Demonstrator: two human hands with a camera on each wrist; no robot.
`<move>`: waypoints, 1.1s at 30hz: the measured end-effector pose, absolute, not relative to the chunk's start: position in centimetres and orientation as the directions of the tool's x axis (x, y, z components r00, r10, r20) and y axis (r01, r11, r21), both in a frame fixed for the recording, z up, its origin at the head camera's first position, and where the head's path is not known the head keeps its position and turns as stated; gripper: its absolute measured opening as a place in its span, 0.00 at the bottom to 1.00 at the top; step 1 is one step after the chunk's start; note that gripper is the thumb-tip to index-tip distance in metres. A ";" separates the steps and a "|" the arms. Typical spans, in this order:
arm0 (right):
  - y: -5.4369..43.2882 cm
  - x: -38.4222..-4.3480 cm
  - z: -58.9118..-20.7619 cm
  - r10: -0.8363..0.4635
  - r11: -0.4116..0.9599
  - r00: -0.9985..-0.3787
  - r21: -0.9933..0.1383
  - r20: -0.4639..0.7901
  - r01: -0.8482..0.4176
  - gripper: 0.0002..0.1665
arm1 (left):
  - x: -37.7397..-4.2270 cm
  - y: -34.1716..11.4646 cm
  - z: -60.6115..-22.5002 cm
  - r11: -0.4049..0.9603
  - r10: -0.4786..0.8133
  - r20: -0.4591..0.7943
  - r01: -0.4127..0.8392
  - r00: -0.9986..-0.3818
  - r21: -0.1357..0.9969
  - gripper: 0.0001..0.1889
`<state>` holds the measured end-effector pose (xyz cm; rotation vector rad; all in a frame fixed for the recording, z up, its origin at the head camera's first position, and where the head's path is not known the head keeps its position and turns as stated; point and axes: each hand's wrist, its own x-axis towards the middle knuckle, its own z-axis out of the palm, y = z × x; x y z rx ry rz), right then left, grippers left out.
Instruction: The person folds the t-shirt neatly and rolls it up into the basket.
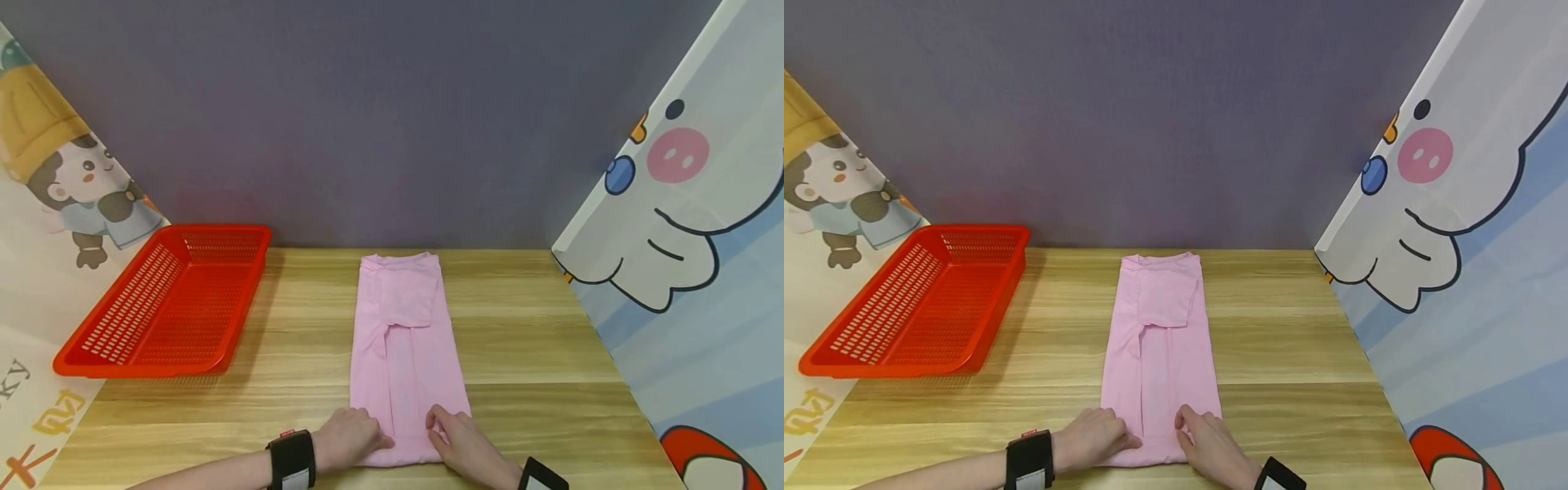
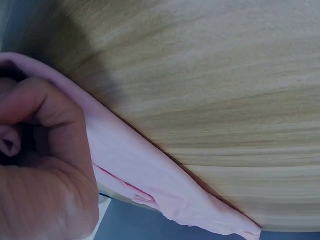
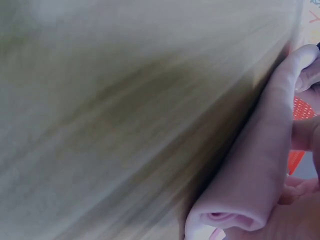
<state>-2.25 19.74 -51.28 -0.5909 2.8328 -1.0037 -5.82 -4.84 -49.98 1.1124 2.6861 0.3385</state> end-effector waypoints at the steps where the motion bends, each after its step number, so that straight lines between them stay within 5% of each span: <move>1: 19.7 -2.3 -51.2 -0.385 0.717 -0.921 -0.611 0.057 -0.337 0.08 | -5.8 -4.9 -50.0 0.691 0.712 -0.103 0.665 -0.695 0.284 0.19; 6: 19.6 -2.2 -51.1 -0.398 0.733 -0.914 -0.574 0.073 -0.365 0.07 | -5.7 -5.0 -50.1 0.705 0.703 -0.082 0.677 -0.706 0.213 0.22; 11: 19.4 -2.0 -51.2 -0.408 0.741 -0.906 -0.540 0.112 -0.400 0.07 | -5.6 -5.0 -50.1 0.654 0.756 0.021 0.756 -0.655 0.017 0.19; 17: 19.0 -1.8 -51.5 -0.399 0.770 -0.898 -0.465 0.185 -0.438 0.09 | -6.2 -5.1 -50.1 0.424 0.898 0.181 0.898 -0.400 -0.117 0.04; 21: 19.0 -1.7 -51.7 -0.401 0.777 -0.885 -0.423 0.237 -0.466 0.11 | -6.4 -5.4 -50.2 0.287 0.942 0.203 0.954 -0.267 -0.080 0.08; 25: 19.1 -1.6 -51.9 -0.413 0.769 -0.873 -0.414 0.260 -0.487 0.11 | -6.4 -5.5 -50.2 0.276 0.950 0.173 0.957 -0.259 -0.085 0.17; 29: 19.1 -1.5 -52.2 -0.425 0.779 -0.850 -0.353 0.313 -0.519 0.12 | -6.4 -5.4 -50.0 0.275 0.953 0.172 0.952 -0.251 -0.134 0.16; 33: 19.4 -1.4 -52.3 -0.493 0.754 -0.760 -0.229 0.423 -0.616 0.10 | -6.2 -5.1 -49.9 0.273 0.949 0.204 0.949 -0.239 -0.159 0.15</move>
